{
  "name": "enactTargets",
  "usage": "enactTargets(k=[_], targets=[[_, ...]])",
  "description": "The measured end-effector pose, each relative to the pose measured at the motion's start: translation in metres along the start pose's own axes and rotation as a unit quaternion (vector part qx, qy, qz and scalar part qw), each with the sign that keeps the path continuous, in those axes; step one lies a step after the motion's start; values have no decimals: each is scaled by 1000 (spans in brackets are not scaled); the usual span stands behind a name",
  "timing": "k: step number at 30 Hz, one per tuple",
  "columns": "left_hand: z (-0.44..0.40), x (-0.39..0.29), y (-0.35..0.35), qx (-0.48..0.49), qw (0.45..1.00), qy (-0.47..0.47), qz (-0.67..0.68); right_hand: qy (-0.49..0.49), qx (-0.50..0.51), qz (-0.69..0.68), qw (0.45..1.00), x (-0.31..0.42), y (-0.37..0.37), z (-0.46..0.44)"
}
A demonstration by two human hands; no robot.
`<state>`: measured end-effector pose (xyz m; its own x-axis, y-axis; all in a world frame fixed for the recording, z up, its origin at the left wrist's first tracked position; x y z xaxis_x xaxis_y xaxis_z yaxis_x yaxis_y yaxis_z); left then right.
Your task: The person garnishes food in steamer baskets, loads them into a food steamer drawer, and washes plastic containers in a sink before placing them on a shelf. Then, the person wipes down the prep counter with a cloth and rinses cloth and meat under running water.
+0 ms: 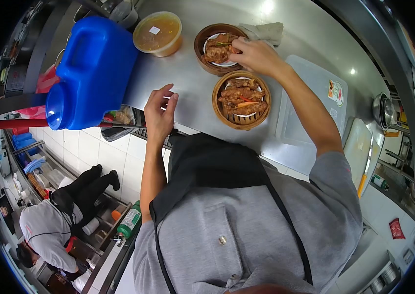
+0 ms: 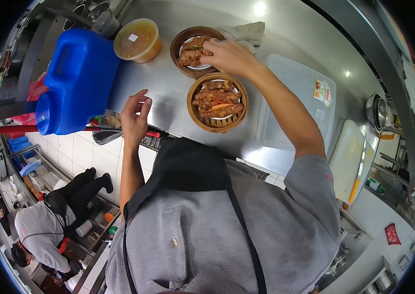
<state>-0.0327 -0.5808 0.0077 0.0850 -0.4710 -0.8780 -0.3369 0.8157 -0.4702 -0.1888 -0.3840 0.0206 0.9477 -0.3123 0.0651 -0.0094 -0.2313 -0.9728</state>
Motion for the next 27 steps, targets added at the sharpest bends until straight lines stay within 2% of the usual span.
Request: enactTargets(k=[3,5,6,8,9,11,12,14,15,17,19,21,23,27], targets=[[2,13,-4,-17,1000,-11,14,-1,-4,-26,1000,-5,0,-6],[2,14,-4,-23,999,-21,28,24,-70,-94,993,-16,-6,-13],[1,11,-4,-25,999,-21,25,24,-69,-94,993,-17,-4,-19],[1,9,-3,-27,999,-23,23,88,-70,-124,986,-30,0,-29],[0,12,1,-16,999,-29,30,88,-70,-124,986,-30,2,-33],[-5,15,7,-6,999,-34,38,93,-73,-231,966,-34,4,-38],[-6,17,10,-1,998,-40,43,94,-73,-230,966,-33,1,-38],[-13,18,18,5,998,-45,50,144,-137,-289,936,-45,-16,-27],[-18,10,25,18,999,-19,33,149,-136,-287,936,-44,-22,-18],[-30,3,42,36,999,11,19,253,-62,-262,930,-54,-20,6],[-46,-18,52,4,995,100,-3,263,-57,-225,936,-53,-13,10],[-62,-22,64,16,996,85,-20,280,-55,-190,939,-53,1,10],[-74,-25,75,24,993,97,-57,251,-64,-154,954,-51,11,-9],[-82,-19,75,23,993,92,-67,292,-103,-147,939,-50,4,-11]])
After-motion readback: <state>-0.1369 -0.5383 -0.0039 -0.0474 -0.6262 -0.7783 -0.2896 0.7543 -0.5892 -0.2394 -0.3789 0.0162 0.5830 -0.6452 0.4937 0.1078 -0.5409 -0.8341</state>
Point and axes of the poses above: each hand's wrist, its own z-axis away from the middle knuckle, its own y-axis out of the palm, x = y × z, the point moved 9 cm from there along -z, towards the middle knuckle, and after that the axes turned 3 degrees about y, right-handed, at the moved point
